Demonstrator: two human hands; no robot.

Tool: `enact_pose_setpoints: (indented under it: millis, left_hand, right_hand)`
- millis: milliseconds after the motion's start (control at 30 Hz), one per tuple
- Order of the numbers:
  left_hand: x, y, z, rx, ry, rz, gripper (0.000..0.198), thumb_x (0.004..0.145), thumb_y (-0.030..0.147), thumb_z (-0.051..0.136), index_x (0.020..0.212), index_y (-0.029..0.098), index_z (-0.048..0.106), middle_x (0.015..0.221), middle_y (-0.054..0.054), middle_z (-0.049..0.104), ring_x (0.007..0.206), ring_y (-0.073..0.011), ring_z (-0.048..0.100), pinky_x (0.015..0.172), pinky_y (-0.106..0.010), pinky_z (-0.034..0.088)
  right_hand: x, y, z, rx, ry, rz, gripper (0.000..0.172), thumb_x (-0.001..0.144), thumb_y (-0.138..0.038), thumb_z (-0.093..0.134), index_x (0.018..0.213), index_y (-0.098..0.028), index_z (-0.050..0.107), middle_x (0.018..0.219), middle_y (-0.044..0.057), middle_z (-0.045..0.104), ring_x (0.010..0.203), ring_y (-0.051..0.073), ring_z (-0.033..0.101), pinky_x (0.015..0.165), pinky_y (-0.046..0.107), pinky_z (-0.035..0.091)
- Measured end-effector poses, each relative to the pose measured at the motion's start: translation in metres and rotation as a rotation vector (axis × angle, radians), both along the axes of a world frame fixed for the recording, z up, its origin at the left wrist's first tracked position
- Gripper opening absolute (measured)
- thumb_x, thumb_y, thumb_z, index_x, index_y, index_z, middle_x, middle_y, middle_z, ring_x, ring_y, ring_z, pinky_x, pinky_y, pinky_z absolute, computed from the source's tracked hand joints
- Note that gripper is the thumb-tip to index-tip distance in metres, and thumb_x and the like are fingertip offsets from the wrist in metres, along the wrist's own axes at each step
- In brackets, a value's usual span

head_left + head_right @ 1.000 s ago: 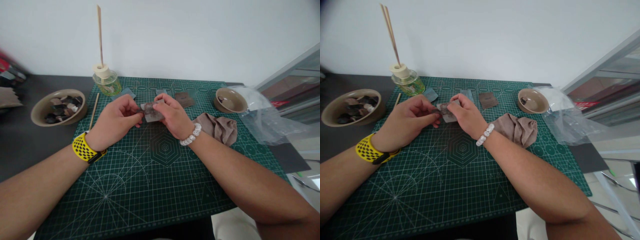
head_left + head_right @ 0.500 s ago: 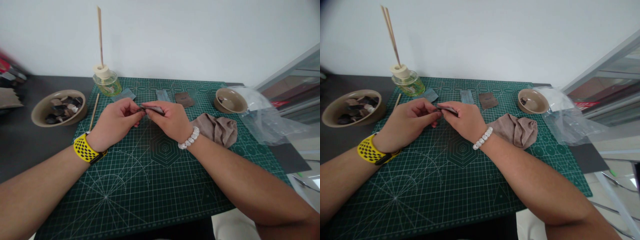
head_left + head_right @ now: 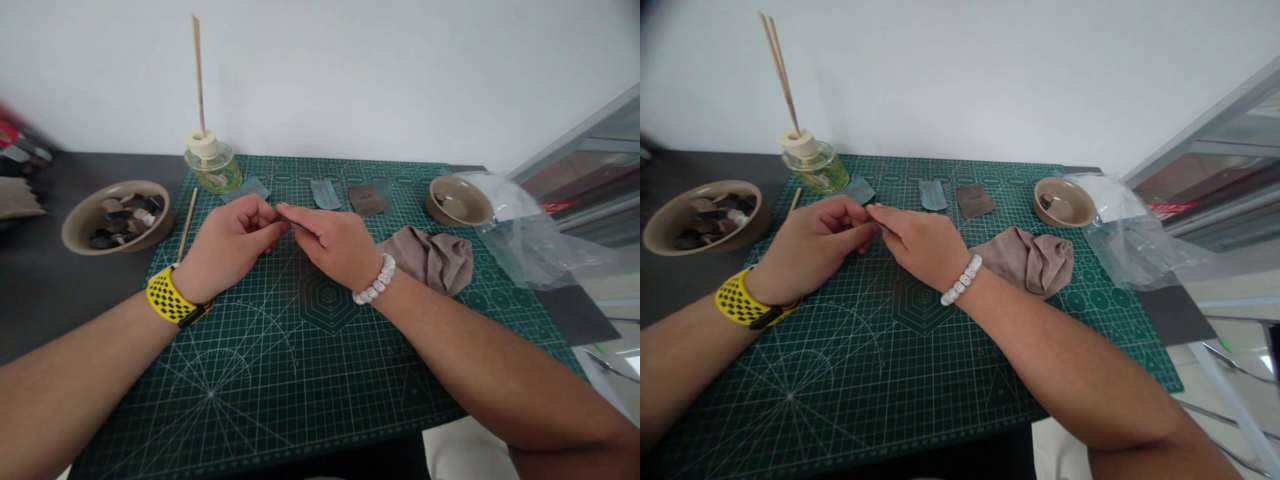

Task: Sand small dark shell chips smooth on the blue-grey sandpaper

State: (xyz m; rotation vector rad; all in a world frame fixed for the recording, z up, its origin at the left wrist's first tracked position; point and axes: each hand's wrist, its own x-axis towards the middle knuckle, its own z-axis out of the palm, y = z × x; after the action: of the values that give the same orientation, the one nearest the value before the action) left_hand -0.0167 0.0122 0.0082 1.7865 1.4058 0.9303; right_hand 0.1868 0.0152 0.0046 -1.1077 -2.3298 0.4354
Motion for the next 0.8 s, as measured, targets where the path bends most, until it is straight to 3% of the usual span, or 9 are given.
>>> enact_pose_setpoints:
  millis: [233,600,800]
  left_hand:
    - [0.001,0.0,0.0,-0.027,-0.045,0.035,0.014,0.087,0.026,0.072,0.078,0.026,0.061,0.065,0.003,0.068,0.062,-0.0177,0.063,0.062,-0.032,0.049]
    - [0.003,-0.002,0.003,-0.072,-0.166,0.053,0.015,0.091,0.028,0.076,0.083,0.027,0.063,0.07,0.002,0.073,0.066,-0.02,0.071,0.065,-0.034,0.056]
    - [0.002,0.0,0.002,-0.062,-0.116,0.012,0.016,0.088,0.02,0.072,0.079,0.027,0.06,0.07,0.002,0.073,0.069,-0.0201,0.072,0.069,-0.035,0.057]
  right_hand:
    - [-0.001,0.001,0.0,0.035,-0.069,0.064,0.058,0.107,-0.004,0.053,0.163,-0.016,0.065,0.164,0.008,0.07,0.148,0.02,0.072,0.124,0.035,0.059]
    - [-0.003,-0.005,0.012,-0.008,-0.164,-0.076,0.058,0.109,-0.007,0.053,0.164,-0.02,0.065,0.165,0.007,0.067,0.145,0.024,0.074,0.117,0.037,0.063]
    - [-0.004,-0.007,0.011,0.012,-0.153,0.0,0.06,0.108,-0.006,0.052,0.164,-0.02,0.064,0.167,0.006,0.065,0.149,0.021,0.071,0.12,0.035,0.061]
